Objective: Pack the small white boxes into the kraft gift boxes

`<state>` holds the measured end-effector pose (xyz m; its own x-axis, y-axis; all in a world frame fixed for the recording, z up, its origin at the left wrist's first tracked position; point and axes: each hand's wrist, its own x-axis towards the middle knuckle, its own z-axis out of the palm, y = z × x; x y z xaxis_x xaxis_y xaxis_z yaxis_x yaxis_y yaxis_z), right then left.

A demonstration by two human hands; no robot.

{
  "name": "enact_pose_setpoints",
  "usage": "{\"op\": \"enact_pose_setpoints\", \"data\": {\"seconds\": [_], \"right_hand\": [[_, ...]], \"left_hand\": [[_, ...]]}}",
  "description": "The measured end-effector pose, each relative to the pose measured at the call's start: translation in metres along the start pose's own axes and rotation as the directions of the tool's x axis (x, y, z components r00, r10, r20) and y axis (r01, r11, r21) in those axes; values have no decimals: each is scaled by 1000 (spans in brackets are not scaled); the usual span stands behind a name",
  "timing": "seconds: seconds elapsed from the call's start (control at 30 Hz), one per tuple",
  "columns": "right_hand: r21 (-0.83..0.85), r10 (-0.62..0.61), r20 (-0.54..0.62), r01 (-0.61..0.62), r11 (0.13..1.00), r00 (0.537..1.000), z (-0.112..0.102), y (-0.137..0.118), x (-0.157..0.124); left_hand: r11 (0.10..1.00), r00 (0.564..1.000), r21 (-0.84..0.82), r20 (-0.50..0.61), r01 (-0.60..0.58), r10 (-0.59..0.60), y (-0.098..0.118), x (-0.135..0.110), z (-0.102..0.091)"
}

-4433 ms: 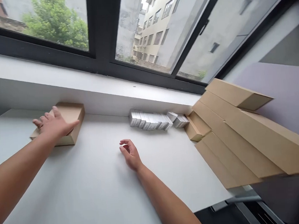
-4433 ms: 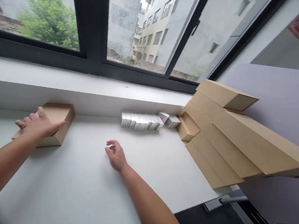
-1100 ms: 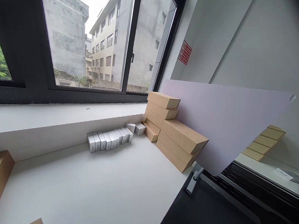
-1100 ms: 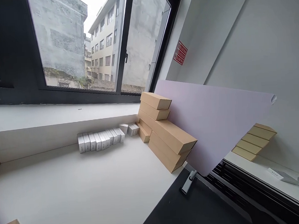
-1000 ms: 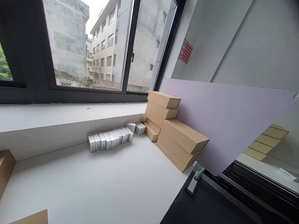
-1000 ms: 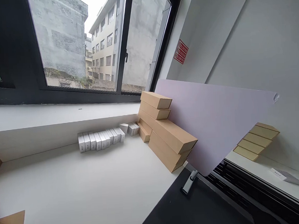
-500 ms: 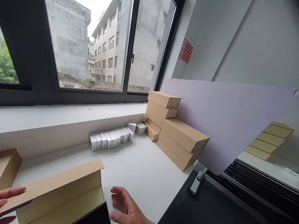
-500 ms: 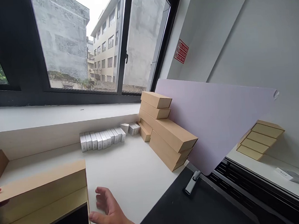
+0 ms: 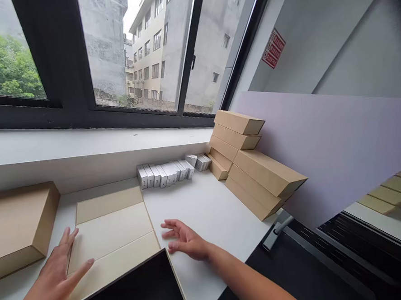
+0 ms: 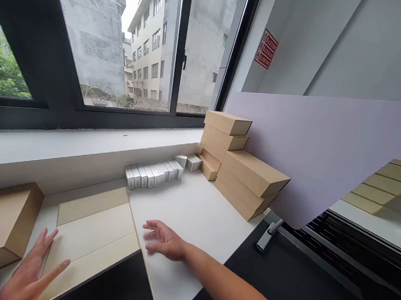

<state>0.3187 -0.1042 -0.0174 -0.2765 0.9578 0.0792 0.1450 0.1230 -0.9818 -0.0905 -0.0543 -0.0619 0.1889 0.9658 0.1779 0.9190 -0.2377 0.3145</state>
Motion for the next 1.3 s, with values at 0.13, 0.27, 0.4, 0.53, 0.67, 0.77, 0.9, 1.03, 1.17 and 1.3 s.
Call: {"op": "enact_pose_setpoints", "data": {"seconds": [0.13, 0.27, 0.4, 0.53, 0.67, 0.77, 0.9, 1.03, 1.17, 1.3], "right_hand": [[-349, -198, -313, 82, 934, 929, -20, 6, 70], [-537, -379, -468, 84, 839, 798, -22, 7, 132], [-702, -496, -436, 61, 710, 751, 4, 8, 169], [-884, -534, -368, -108, 454, 761, 42, -1, 197], [-860, -357, -457, -302, 412, 814, 61, -14, 223], [-846, -247, -490, -390, 363, 836, 58, -19, 232], [-882, -219, -431, -358, 307, 875, 50, -26, 233], [-930, -207, -325, -271, 249, 923, 52, -43, 234], [-951, -173, -240, -197, 237, 955, 61, -52, 235], [-943, -135, -282, -248, 223, 950, 59, -49, 241]], "left_hand": [[1000, 991, 5, 131, -10, 9, -5, -3, 4], [999, 997, -13, 70, -32, 33, 2, -8, 3], [998, 998, -33, 34, -46, 47, 3, -12, 4], [996, 999, -78, 34, -36, 39, 3, -11, -1], [987, 997, -158, 71, 6, 5, 8, -7, -13], [978, 998, -209, 62, 16, -3, 10, -7, -18], [976, 999, -219, 53, 19, -7, 10, -9, -18], [980, 998, -199, 68, 27, -14, 10, -9, -17], [982, 998, -188, 68, 18, -6, 11, -9, -17], [986, 999, -168, 50, -1, 9, 10, -11, -17]]}}
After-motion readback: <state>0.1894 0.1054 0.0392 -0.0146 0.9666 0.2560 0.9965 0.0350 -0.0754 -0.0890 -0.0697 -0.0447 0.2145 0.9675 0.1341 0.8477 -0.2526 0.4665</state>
